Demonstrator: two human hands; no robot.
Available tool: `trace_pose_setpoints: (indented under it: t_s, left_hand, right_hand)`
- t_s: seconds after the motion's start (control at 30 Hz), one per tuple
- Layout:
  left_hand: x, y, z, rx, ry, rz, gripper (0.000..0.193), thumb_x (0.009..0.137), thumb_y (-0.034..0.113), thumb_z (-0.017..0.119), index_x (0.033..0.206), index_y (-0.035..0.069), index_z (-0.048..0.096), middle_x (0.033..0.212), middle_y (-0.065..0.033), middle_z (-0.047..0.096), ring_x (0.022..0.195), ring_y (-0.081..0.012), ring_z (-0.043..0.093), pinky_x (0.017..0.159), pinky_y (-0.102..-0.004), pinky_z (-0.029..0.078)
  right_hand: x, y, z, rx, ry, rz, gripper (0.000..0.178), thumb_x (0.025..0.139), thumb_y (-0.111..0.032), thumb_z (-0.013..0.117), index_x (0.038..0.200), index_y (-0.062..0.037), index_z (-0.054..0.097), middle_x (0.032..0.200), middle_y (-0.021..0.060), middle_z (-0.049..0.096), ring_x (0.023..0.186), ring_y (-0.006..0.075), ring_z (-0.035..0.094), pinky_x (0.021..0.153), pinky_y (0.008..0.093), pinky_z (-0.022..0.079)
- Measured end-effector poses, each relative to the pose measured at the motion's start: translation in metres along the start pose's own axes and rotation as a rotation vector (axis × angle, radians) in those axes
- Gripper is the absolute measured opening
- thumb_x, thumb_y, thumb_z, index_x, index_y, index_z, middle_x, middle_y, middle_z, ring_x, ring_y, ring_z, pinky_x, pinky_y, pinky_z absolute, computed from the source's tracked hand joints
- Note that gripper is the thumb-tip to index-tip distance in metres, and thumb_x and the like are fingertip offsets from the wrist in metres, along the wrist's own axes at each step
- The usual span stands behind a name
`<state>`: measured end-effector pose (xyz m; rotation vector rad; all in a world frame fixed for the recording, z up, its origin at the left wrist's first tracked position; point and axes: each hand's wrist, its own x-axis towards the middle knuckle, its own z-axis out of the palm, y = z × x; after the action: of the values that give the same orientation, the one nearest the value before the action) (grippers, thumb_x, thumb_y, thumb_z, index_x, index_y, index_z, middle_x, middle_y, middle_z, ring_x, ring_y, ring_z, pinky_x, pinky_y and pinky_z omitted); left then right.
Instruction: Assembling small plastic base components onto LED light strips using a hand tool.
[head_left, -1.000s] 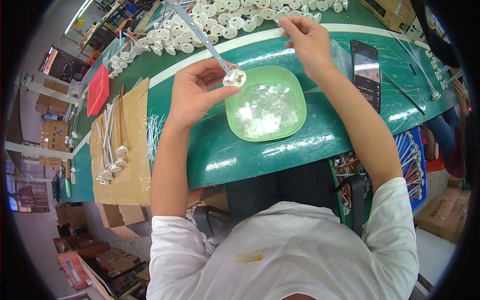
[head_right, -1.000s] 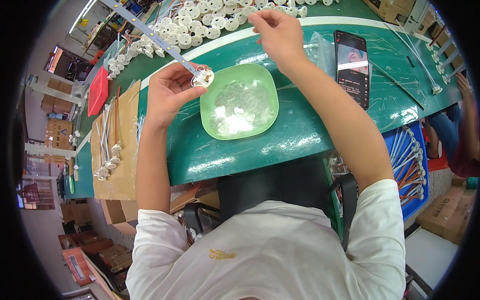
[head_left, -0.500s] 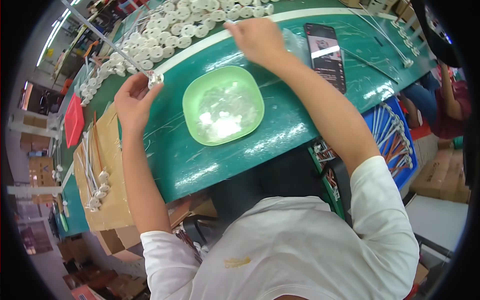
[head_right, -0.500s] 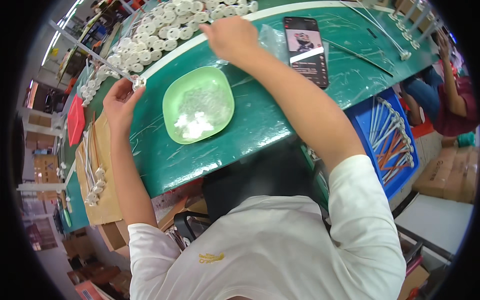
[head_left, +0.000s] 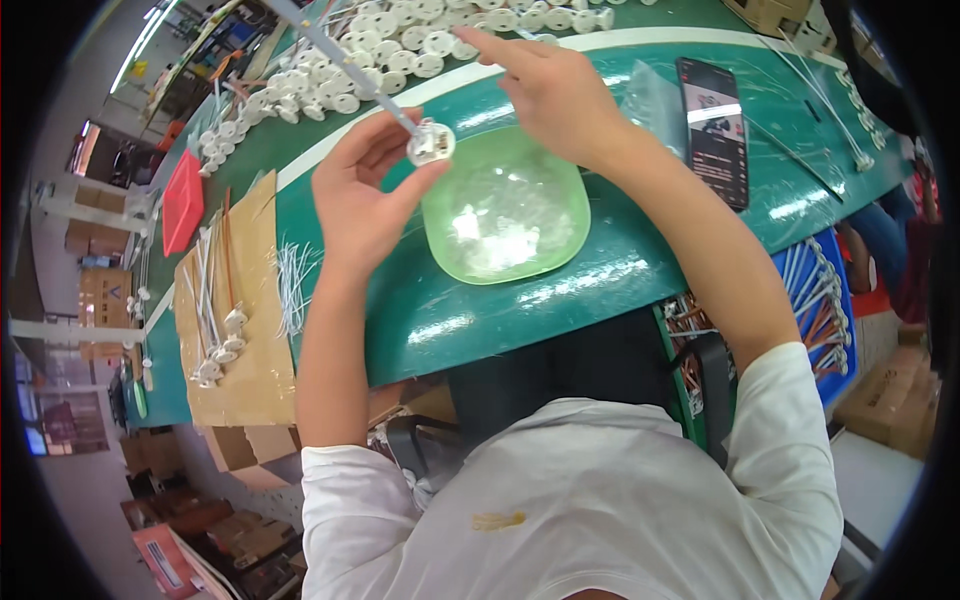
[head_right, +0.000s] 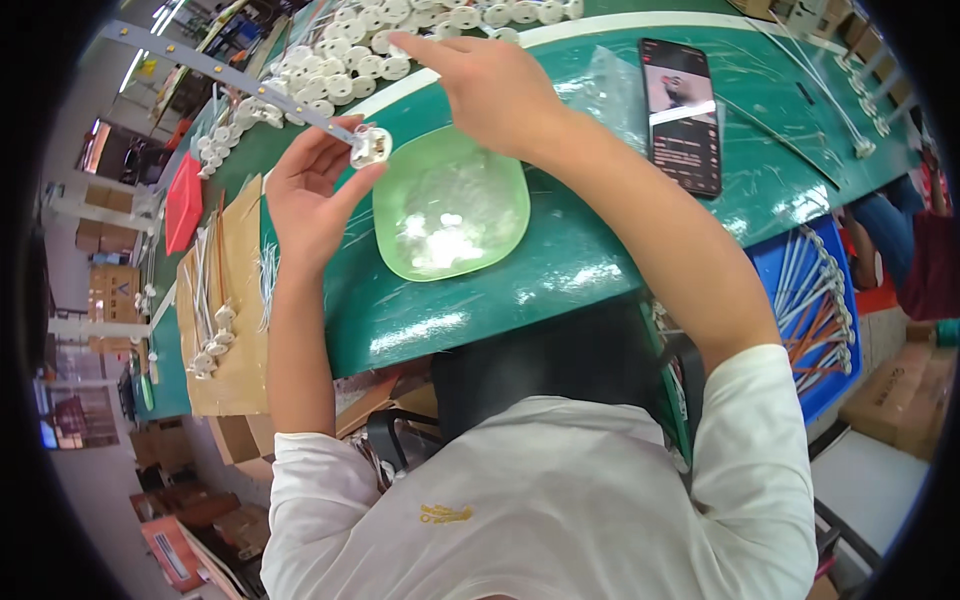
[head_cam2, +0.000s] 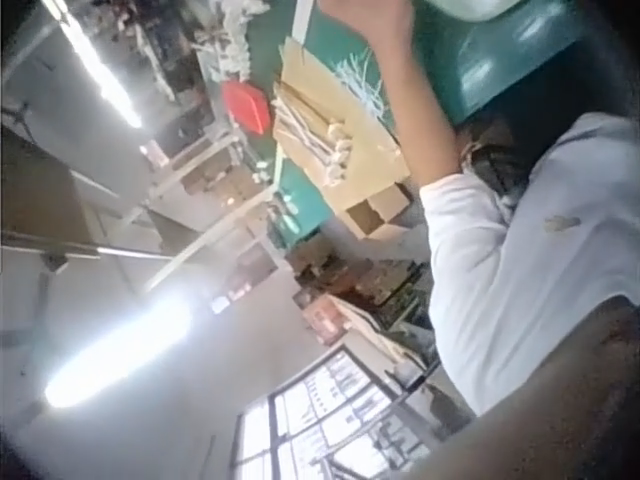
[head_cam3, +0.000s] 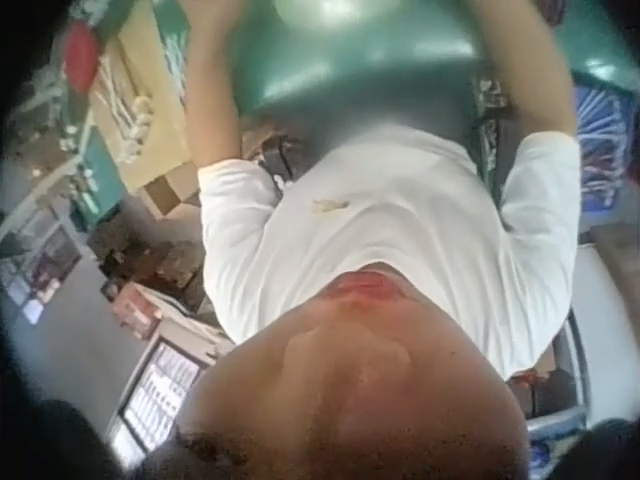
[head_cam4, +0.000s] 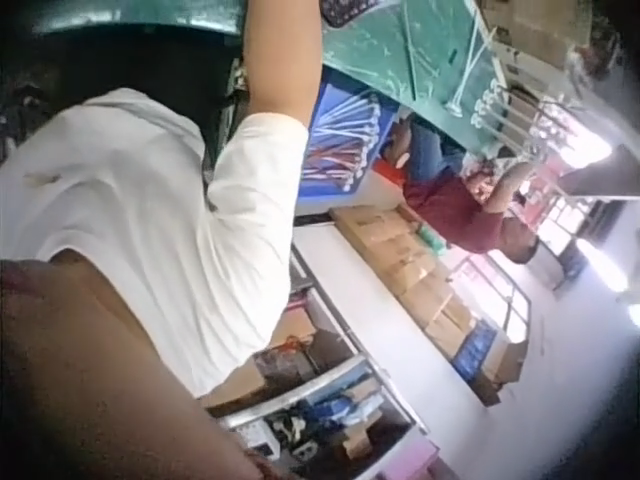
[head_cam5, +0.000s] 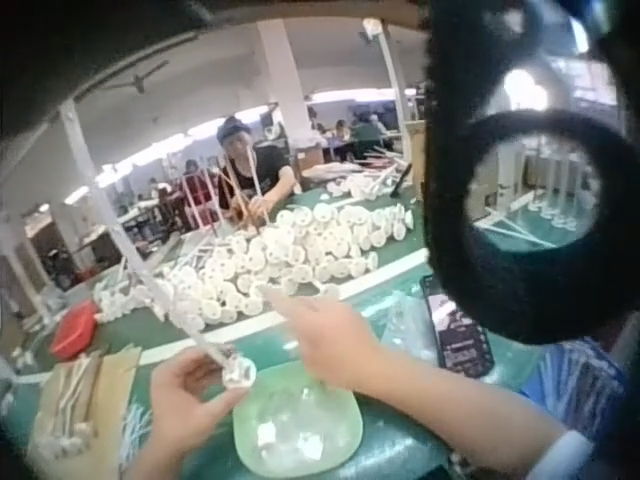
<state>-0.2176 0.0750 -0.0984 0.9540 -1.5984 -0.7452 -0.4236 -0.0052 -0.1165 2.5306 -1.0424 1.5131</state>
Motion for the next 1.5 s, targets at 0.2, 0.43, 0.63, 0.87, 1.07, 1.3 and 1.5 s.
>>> trace_pose_setpoints:
  t_s: [0.2,0.43,0.63,0.87,1.07,1.3,1.5]
  left_hand:
    - [-0.004,0.012,0.000,0.449,0.157,0.092,0.052,0.064,0.008,0.082,0.111,0.000,0.060,0.102,-0.0109,0.067,0.092,-0.0171,0.067,0.080,-0.0281,0.054]
    - [-0.008,0.012,-0.001,0.865,0.190,0.434,0.055,0.059,0.013,0.084,0.108,0.004,0.062,0.088,-0.0099,0.066,0.073,-0.0219,0.063,0.064,-0.0311,0.051]
    - [-0.011,0.019,0.004,0.768,0.148,0.344,0.057,0.061,0.008,0.082,0.112,0.003,0.060,0.097,-0.0109,0.066,0.088,-0.0211,0.064,0.072,-0.0297,0.052]
    - [-0.004,0.009,-0.003,-0.458,-0.048,-0.270,0.054,0.077,-0.007,0.069,0.127,-0.007,0.047,0.120,-0.0186,0.057,0.110,-0.0219,0.058,0.094,-0.0327,0.050]
    - [-0.002,0.007,-0.005,-0.427,-0.086,-0.285,0.054,0.076,-0.007,0.068,0.126,-0.007,0.048,0.120,-0.0178,0.058,0.111,-0.0221,0.058,0.096,-0.0328,0.048]
    - [-0.002,0.008,-0.006,-0.403,-0.093,-0.274,0.053,0.077,-0.005,0.069,0.125,-0.007,0.049,0.119,-0.0176,0.058,0.110,-0.0216,0.058,0.096,-0.0331,0.048]
    - [-0.001,0.005,-0.007,-0.364,-0.121,-0.256,0.047,0.077,-0.005,0.069,0.121,-0.007,0.054,0.116,-0.0174,0.061,0.106,-0.0205,0.060,0.095,-0.0329,0.049]
  right_hand:
    - [0.003,-0.032,-0.013,0.318,-0.133,-0.069,0.030,0.077,-0.011,0.071,0.107,-0.0064,0.067,0.091,0.0078,0.068,0.071,0.0174,0.064,0.060,0.0272,0.051]
    - [-0.001,-0.053,-0.010,0.674,-0.279,0.206,0.026,0.086,-0.013,0.064,0.110,-0.0020,0.065,0.091,0.0051,0.069,0.073,0.0075,0.061,0.062,0.0219,0.049]
    - [-0.004,-0.053,-0.011,0.872,-0.309,0.385,0.026,0.090,-0.012,0.059,0.113,-0.0023,0.063,0.092,0.0032,0.068,0.078,0.0088,0.061,0.066,0.0213,0.048]
    - [0.003,-0.049,-0.010,0.718,-0.120,0.317,0.020,0.089,-0.007,0.059,0.108,-0.0024,0.063,0.104,0.0031,0.064,0.091,0.0112,0.060,0.073,0.0247,0.050]
    - [0.001,-0.043,-0.011,0.714,-0.180,0.339,0.017,0.088,-0.003,0.058,0.103,-0.0016,0.063,0.106,0.0038,0.063,0.094,0.0112,0.059,0.077,0.0264,0.050]
    - [0.003,-0.045,-0.013,0.689,-0.311,0.328,0.014,0.085,-0.005,0.062,0.098,-0.0038,0.066,0.105,0.0034,0.063,0.091,0.0100,0.059,0.068,0.0236,0.049]
    - [0.002,-0.040,-0.008,0.761,-0.352,0.309,0.014,0.083,-0.007,0.065,0.096,-0.0052,0.069,0.107,0.0038,0.063,0.088,0.0095,0.059,0.066,0.0231,0.048]
